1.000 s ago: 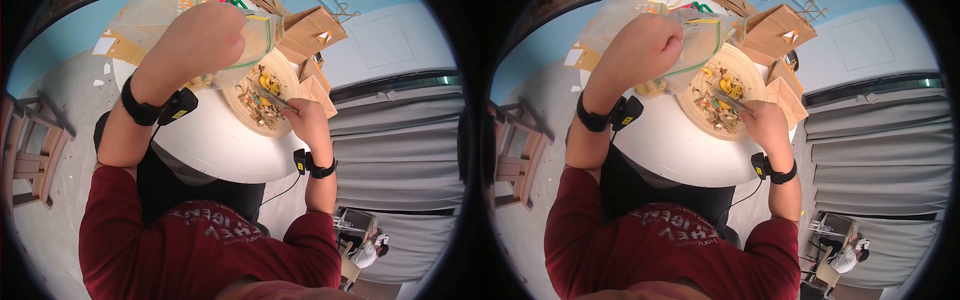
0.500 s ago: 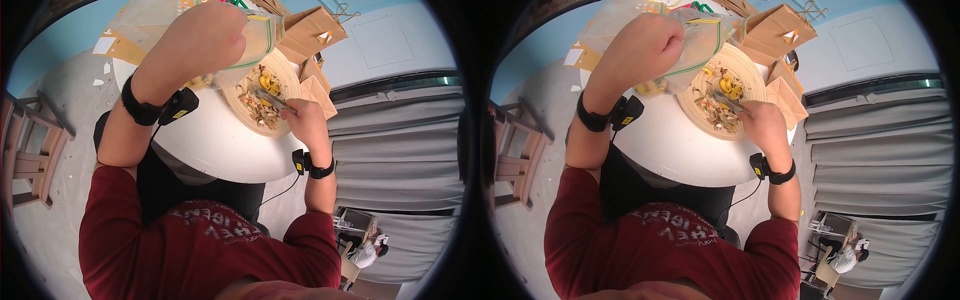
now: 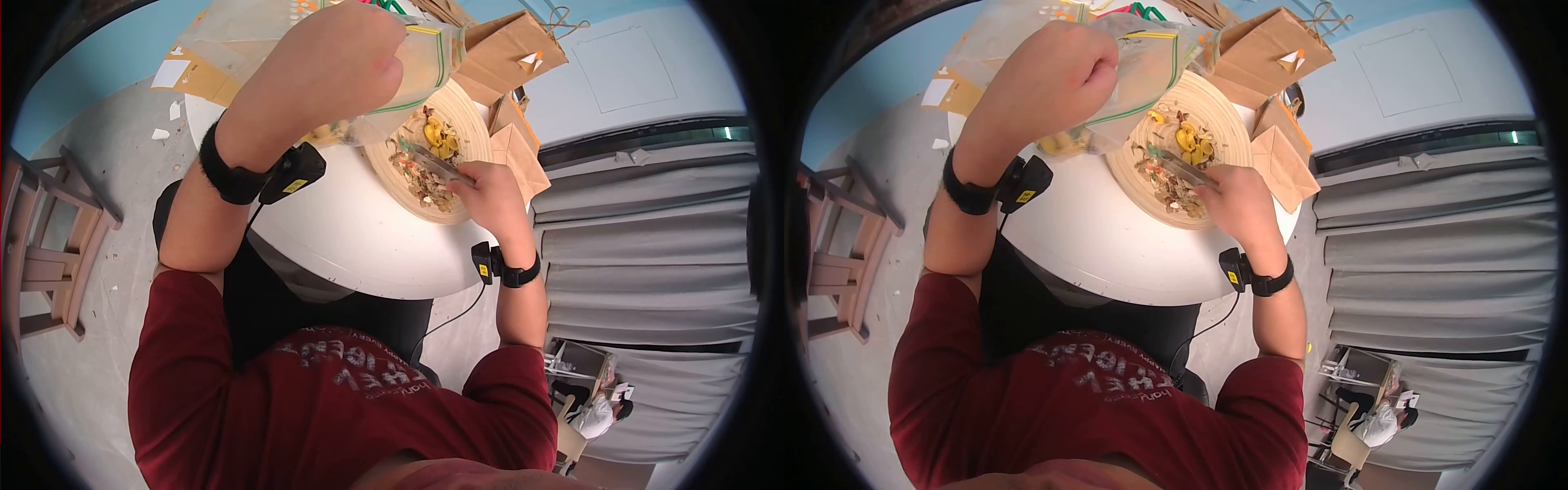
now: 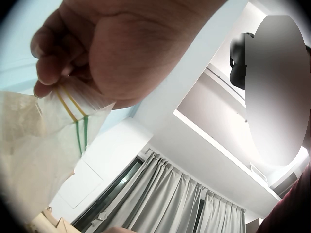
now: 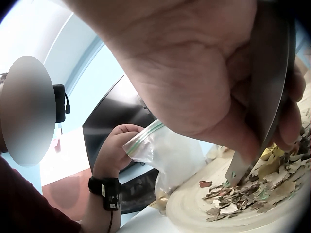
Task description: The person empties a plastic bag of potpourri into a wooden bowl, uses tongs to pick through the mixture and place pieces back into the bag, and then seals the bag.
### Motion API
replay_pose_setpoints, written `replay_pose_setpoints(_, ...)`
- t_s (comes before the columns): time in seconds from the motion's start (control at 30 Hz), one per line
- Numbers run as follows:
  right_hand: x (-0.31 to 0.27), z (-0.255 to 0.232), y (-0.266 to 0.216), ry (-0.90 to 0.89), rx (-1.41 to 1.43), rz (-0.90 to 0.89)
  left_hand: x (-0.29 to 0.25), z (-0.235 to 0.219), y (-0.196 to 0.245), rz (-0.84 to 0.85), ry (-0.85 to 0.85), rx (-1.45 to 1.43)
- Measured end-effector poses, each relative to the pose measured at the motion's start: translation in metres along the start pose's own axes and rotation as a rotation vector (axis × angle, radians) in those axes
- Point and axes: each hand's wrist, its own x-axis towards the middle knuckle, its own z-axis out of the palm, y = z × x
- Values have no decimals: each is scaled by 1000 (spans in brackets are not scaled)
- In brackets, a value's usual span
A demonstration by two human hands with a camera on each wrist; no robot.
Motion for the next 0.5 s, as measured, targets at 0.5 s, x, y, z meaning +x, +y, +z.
replay_pose_setpoints(0.5, -5, -42, 12, 293, 248, 51, -1, 2, -1, -5, -11, -34)
